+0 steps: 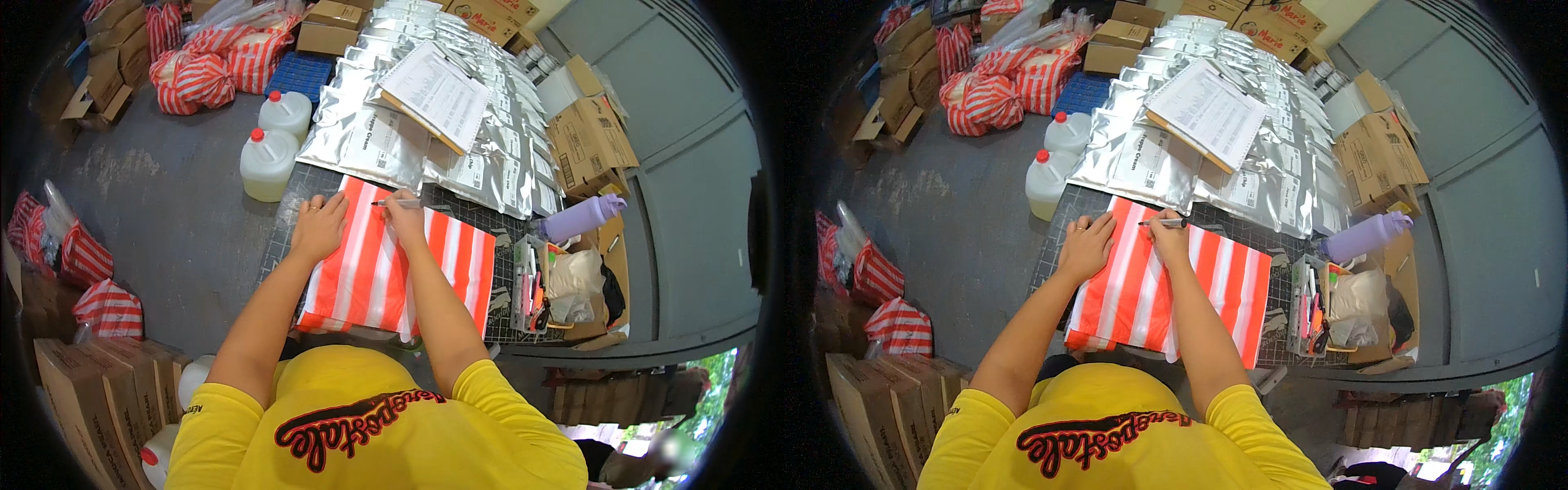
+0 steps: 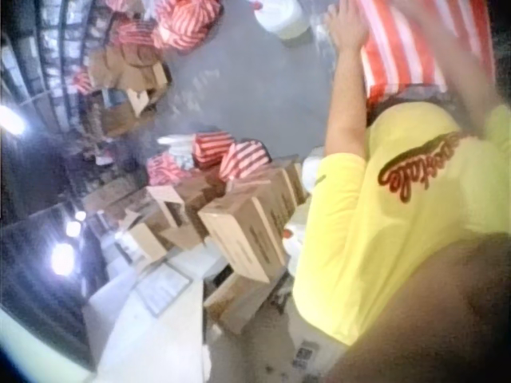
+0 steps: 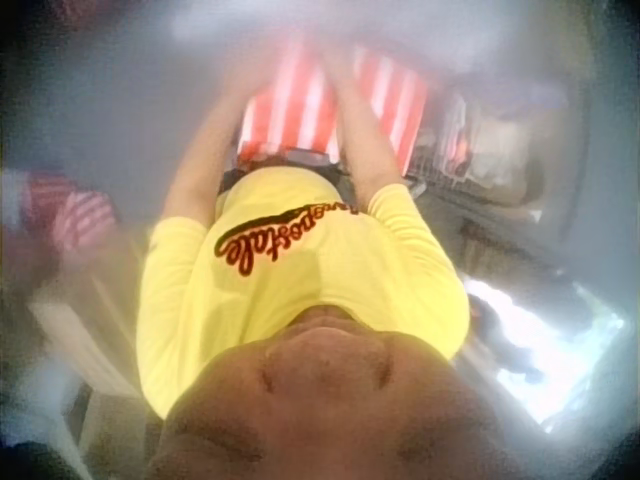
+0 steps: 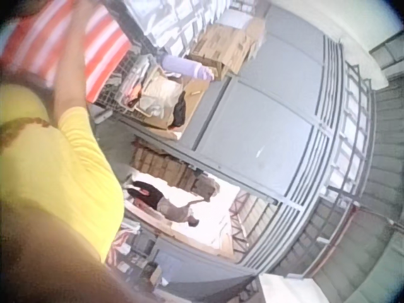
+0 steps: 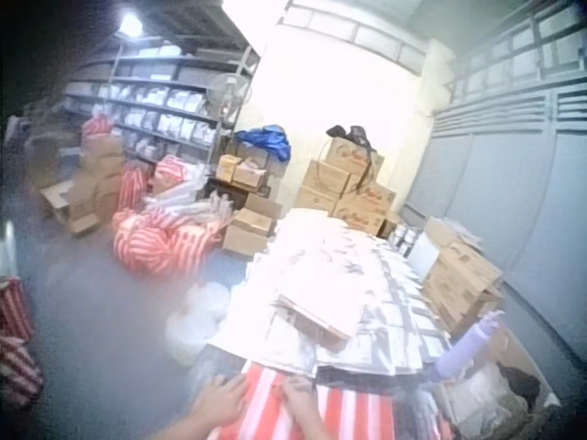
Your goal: The person writes words on red-and-white striped plastic bags using a black marker. They write 'MILK' on one bag and 'MILAGE' on another, then place the bags aside.
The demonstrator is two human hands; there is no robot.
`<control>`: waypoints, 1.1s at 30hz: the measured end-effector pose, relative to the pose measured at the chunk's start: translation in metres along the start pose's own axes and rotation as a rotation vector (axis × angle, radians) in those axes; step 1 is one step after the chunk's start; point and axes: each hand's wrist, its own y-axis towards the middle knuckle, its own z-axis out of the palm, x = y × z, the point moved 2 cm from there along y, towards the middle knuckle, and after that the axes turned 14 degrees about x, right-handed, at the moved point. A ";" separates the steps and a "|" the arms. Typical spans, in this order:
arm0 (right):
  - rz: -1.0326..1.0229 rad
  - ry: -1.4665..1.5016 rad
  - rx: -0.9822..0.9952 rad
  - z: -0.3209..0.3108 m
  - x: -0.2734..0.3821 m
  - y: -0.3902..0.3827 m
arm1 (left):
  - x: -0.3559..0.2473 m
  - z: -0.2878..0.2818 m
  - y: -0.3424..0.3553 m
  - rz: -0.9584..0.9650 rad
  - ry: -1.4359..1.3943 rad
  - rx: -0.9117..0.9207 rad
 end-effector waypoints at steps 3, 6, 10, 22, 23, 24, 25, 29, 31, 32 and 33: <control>-0.052 -0.050 -0.004 0.011 0.007 0.004 | 0.001 0.000 0.000 -0.006 0.004 0.011; -0.005 -0.102 0.023 0.016 0.010 0.009 | 0.002 0.002 -0.001 -0.019 0.021 0.018; -0.017 -0.085 0.008 0.021 0.011 0.010 | 0.000 0.001 0.000 -0.015 0.040 0.036; -0.047 -0.194 0.060 0.022 0.006 0.015 | 0.001 0.000 0.001 -0.017 0.015 0.042; -0.035 -0.191 0.070 0.022 0.006 0.014 | 0.002 0.002 0.001 -0.017 0.017 0.037; -0.020 -0.212 0.074 0.022 0.007 0.011 | 0.003 0.004 0.001 -0.017 0.020 0.032; -0.004 -0.234 0.078 0.021 0.007 0.008 | 0.004 0.005 0.001 -0.016 0.022 0.026; 0.043 -0.273 0.063 0.019 0.006 -0.010 | 0.003 0.005 0.001 -0.016 0.041 0.026; 0.050 -0.256 0.085 0.019 0.009 -0.021 | 0.003 0.005 0.001 -0.018 0.045 0.025; 0.054 -0.247 0.095 0.019 0.010 -0.027 | 0.003 0.006 0.002 -0.017 0.048 0.020; 0.052 -0.257 0.098 0.019 0.010 -0.032 | 0.003 0.006 0.002 -0.016 0.051 0.016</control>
